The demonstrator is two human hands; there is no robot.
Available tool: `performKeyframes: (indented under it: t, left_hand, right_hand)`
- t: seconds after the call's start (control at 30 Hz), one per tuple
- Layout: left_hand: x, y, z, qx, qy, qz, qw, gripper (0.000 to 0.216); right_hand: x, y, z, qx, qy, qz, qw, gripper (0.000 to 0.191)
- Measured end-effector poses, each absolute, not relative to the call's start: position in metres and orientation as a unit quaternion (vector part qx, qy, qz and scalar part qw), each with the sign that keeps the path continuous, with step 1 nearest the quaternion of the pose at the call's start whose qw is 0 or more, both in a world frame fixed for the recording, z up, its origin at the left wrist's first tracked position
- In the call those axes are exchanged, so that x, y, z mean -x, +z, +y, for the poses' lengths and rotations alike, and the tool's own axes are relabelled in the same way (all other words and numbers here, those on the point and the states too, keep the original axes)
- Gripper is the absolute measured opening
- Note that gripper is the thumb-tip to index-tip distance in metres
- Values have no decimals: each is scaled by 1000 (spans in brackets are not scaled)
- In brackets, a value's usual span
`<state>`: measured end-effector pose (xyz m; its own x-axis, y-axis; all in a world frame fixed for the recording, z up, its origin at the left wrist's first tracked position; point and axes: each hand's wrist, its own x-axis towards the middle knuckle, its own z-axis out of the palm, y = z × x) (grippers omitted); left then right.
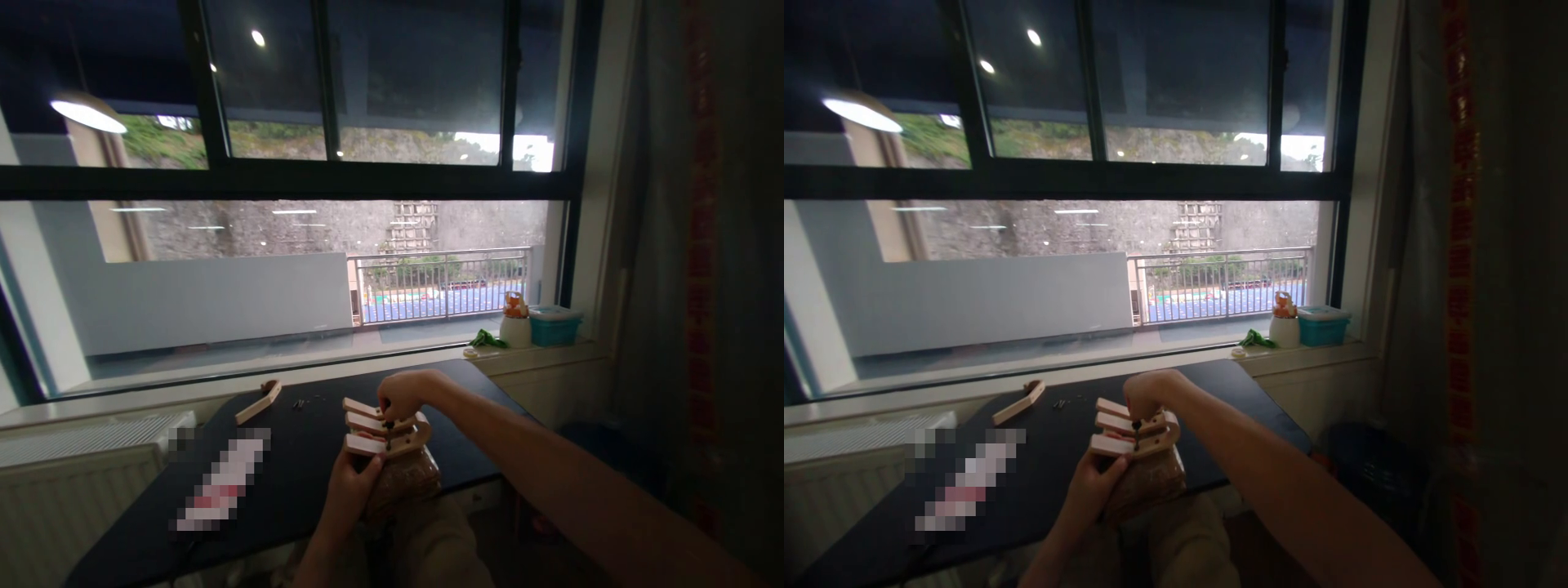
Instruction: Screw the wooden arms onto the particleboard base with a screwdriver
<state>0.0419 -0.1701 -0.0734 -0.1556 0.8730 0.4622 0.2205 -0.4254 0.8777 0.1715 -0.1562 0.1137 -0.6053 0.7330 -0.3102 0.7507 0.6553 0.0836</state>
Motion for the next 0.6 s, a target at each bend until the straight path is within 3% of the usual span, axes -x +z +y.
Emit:
performKeyframes:
  t: [0.6]
  left_hand:
    - [-41, -72, -172, -591, 596, 469, 276, 24]
  right_hand:
    - [-171, 110, -145, -459, 20, 876, 146, 38]
